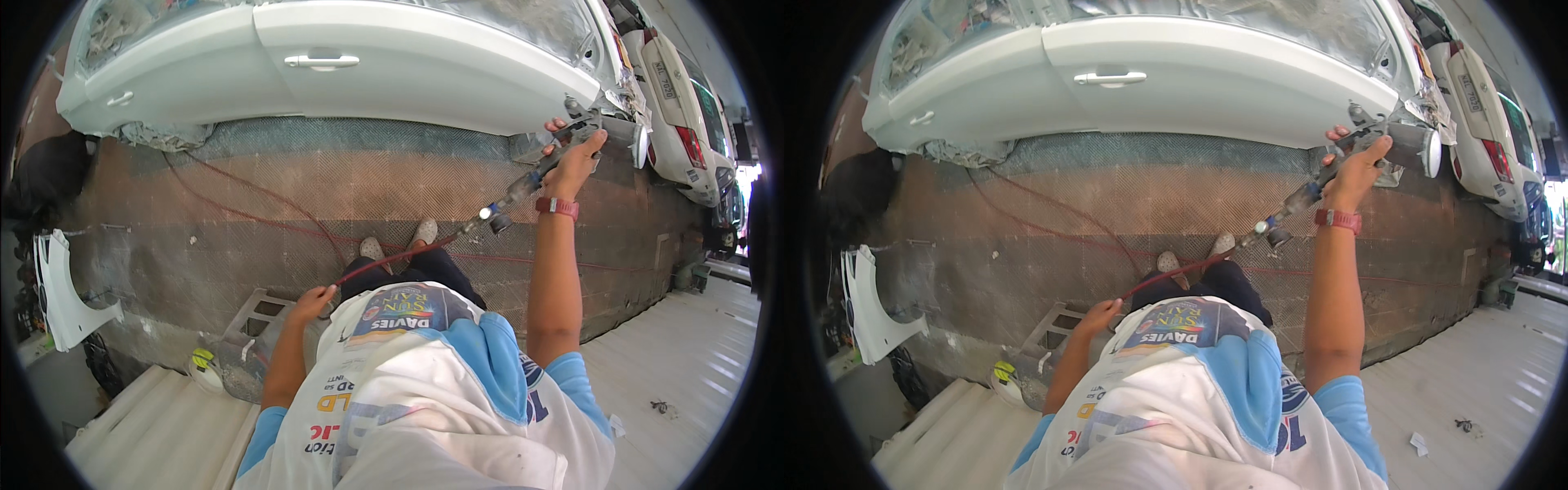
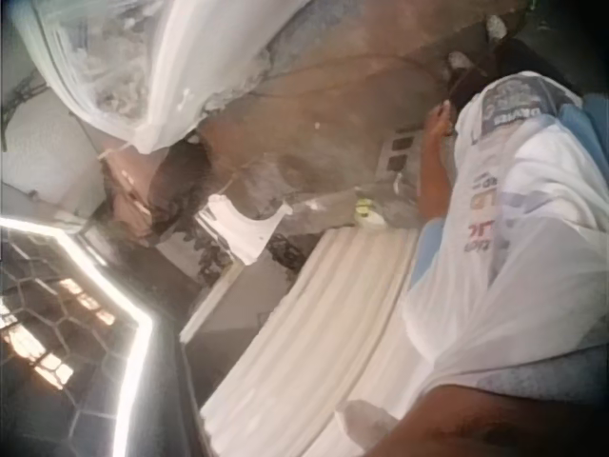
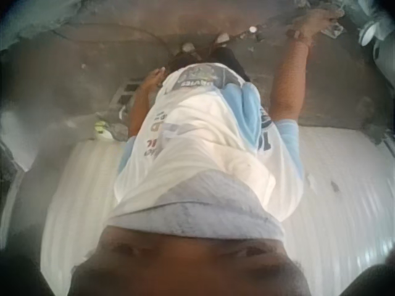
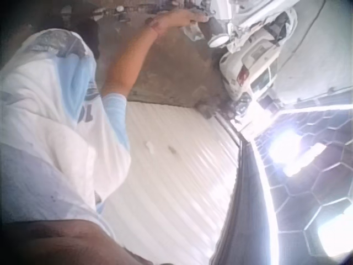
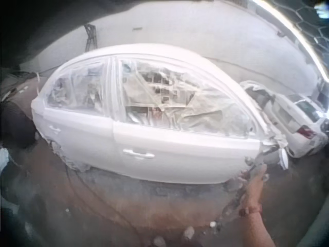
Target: The person uses a spray gun to apply white paint to a car door. They move the spray gun across the door's surface and edges, then open the door to paint the inner frame and edges.
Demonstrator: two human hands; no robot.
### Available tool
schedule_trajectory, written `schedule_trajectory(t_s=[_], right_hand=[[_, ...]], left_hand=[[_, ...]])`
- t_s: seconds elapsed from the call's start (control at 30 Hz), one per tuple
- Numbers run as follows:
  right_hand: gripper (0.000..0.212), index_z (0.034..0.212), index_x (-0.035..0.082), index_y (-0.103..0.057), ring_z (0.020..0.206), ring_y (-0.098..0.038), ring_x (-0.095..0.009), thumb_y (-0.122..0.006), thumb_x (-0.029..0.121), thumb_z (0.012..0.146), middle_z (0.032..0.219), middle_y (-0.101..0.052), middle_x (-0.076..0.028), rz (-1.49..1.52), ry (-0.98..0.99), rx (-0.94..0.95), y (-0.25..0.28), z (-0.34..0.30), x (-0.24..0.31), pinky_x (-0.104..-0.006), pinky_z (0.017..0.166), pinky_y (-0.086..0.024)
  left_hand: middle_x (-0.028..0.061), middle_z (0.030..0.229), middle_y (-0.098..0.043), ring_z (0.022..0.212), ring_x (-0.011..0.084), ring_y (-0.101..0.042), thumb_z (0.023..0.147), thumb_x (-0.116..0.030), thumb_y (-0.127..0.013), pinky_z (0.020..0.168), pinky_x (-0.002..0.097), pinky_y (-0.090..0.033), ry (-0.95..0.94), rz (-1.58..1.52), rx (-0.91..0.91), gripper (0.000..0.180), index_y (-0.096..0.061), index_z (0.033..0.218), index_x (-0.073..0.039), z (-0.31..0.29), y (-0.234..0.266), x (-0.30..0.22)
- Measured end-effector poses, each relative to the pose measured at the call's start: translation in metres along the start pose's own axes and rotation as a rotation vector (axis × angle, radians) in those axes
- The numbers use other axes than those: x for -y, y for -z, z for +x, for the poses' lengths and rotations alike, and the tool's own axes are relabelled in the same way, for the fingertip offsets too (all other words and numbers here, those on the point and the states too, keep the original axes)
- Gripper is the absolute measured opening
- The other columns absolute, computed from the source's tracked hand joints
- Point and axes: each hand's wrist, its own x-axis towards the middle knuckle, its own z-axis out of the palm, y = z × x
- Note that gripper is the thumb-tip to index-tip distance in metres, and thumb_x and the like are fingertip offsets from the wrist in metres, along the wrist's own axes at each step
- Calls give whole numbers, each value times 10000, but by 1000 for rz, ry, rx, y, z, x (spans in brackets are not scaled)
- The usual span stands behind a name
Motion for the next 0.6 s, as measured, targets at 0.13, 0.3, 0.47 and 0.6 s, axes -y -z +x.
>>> schedule_trajectory(t_s=[0.13,0.3,0.47,0.6], right_hand=[[703,1354,-23,-527,817,-756,-229,-345,624,1146,948,-740,-166,-55,35,-6,3,7,-9,-297,470,-455],[704,1334,-10,-571,850,-773,-221,-340,628,1145,1008,-769,-146,-154,8,35,10,-23,-57,-295,469,-504],[673,1381,-25,-574,836,-758,-194,-331,565,1165,1005,-754,-124,-215,17,0,23,-75,-112,-279,490,-582],[684,1384,-24,-582,870,-753,-195,-320,568,1164,1029,-751,-128,-283,-87,-4,51,-96,-122,-280,498,-588]], left_hand=[[247,1200,-739,1148,392,-701,1056,-711,-501,970,475,-516,165,22,-214,774,-692,1264,10,-46,-17,70],[290,1242,-726,1207,430,-688,1048,-732,-497,1001,509,-504,297,-185,-509,822,-689,1293,29,-46,-45,95],[313,1220,-732,1174,442,-699,1051,-734,-491,1002,501,-509,364,-372,-591,882,-711,1282,89,-21,-46,110],[303,1190,-745,1092,429,-729,1024,-777,-502,953,487,-539,448,-327,-557,956,-703,1309,113,-9,-29,121]])
